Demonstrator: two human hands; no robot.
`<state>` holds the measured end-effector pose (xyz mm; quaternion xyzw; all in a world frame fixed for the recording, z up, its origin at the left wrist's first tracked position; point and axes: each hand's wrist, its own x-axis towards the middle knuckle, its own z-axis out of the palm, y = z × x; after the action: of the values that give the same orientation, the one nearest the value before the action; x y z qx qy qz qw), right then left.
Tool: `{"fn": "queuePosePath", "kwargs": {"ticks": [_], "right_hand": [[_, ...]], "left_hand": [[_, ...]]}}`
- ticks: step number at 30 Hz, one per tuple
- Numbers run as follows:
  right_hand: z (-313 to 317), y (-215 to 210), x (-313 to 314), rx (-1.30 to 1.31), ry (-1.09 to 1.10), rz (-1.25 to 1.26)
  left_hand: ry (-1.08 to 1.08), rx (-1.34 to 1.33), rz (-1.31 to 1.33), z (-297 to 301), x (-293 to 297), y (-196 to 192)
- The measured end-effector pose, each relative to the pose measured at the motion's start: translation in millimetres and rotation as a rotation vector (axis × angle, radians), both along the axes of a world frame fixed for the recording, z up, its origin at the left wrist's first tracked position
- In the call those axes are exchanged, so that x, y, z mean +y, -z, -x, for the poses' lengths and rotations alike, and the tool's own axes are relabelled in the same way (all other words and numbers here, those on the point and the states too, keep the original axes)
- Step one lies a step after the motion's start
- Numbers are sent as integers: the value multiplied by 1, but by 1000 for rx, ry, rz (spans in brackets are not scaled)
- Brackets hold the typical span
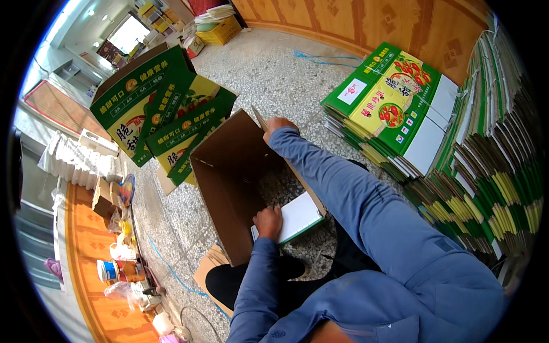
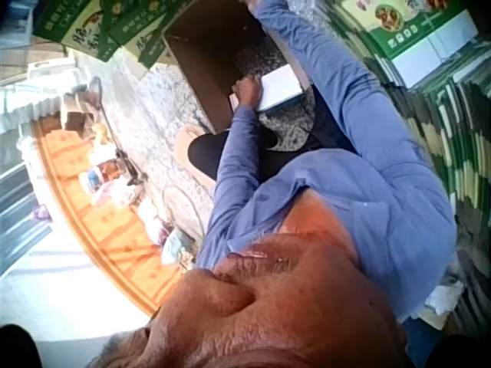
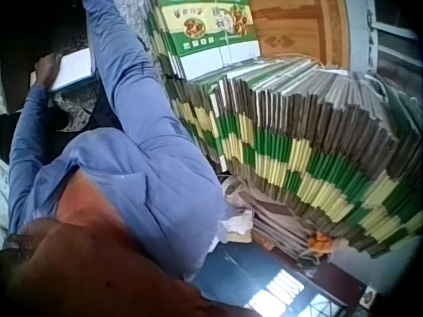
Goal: The person assembles flat-packed cardboard boxes by folding the flaps and sealing them with a handheld tape dispenser. They repeatedly pick up a flat box, fold it into shape, apply tape to the seams, and place the finished box on a growing stack.
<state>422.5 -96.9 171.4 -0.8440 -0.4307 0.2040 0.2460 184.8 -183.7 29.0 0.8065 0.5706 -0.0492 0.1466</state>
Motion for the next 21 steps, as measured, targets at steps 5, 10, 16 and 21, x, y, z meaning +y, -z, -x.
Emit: {"fn": "queuePosePath", "kwargs": {"ticks": [5,10,16,21], "right_hand": [[4,3,5,6,-8,19],[11,6,7,-33,-26,15],[12,7,11,-8,-3,51],[8,22,12,-67,-17,-37]], "left_hand": [[19,-340,-457,-34,44,-34],[-56,-518,-762,-74,118,-96],[-43,-306,-736,-87,191,-147],[73,-233,-292,-87,139,-77]]}}
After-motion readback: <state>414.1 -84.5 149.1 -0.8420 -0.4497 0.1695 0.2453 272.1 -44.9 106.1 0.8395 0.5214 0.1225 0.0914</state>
